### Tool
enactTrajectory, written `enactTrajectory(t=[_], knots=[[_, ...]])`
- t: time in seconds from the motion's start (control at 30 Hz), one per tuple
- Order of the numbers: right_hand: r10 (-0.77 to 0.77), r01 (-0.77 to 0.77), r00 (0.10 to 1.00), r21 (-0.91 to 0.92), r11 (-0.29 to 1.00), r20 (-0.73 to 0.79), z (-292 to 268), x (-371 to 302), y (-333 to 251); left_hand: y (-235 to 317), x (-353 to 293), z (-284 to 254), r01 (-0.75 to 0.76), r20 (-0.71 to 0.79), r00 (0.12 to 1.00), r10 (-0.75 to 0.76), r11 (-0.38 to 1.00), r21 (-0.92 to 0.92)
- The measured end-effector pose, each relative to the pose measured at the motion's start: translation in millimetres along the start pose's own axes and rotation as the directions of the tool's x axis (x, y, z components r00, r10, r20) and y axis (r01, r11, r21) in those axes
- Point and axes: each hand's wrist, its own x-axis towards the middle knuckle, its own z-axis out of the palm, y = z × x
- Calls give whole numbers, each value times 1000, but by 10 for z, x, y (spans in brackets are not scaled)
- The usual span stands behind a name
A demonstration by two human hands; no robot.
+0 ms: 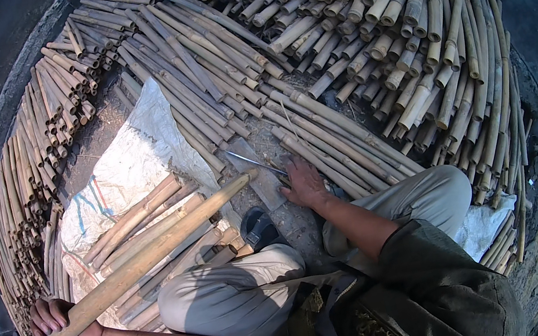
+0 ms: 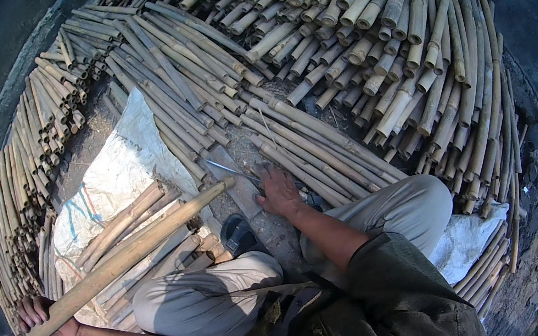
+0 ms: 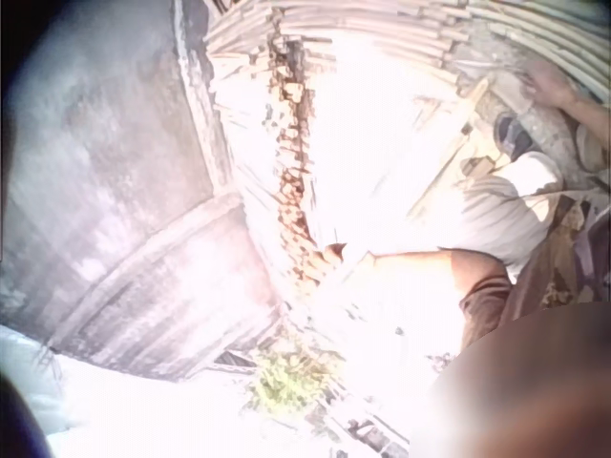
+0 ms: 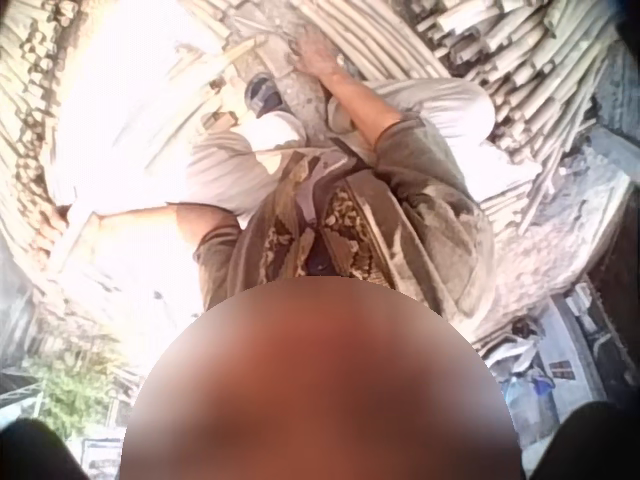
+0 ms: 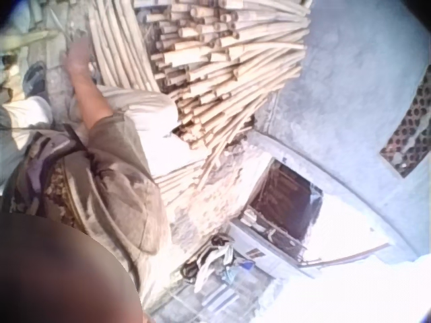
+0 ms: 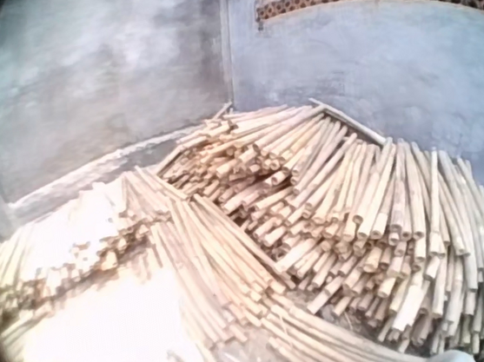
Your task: The person sits on the ground and repeatedly picks up bamboo sticks, uses a knife to sharpen one end, and places the finished pieces into a pile. The process is repeated for multiple sticks.
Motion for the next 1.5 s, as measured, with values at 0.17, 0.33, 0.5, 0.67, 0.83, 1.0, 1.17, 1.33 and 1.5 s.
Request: enactTrajectory(t=[0.17, 0.33, 0.5, 0.67, 0.83, 1.0, 1.17, 1.33, 1.5], knots=[[-294, 291, 955, 61, 955, 31, -45, 131, -340, 115, -35, -122, 19, -88, 996, -21, 999, -28], [-374, 341, 919, 217, 915, 129, -52, 334, -491, 33, -71, -10, -69, -346, 934, 83, 996, 52], [-464, 429, 873, 217, 877, 147, -103, 348, -695, -444, -146, 310, 32, -301, 606, 736, 356, 934], [-446, 444, 838, 82, 892, 316, 95, 311, -1161, -1075, -298, 809, -36, -86, 971, 222, 496, 867], [-498, 254, 793, 551, 795, 352, 255, 160, -1624, -1417, -557, 1236, -119, 174, 984, -35, 599, 792], [-614, 589, 652, 212, 780, 444, 271, 216, -2227, -1522, -659, 1292, -116, 221, 971, -88, 636, 763], [-678, 657, 593, 225, 719, 435, 468, 221, -2483, -1482, -622, 1209, -82, 191, 973, -132, 574, 815], [-671, 181, 691, 835, 519, 268, 222, 495, -2079, -1366, -569, 1059, -40, 194, 954, -228, 543, 839], [-255, 209, 947, 227, 951, 196, -438, 1536, -1363, -1302, -440, 970, 117, 36, 966, -257, 555, 823]])
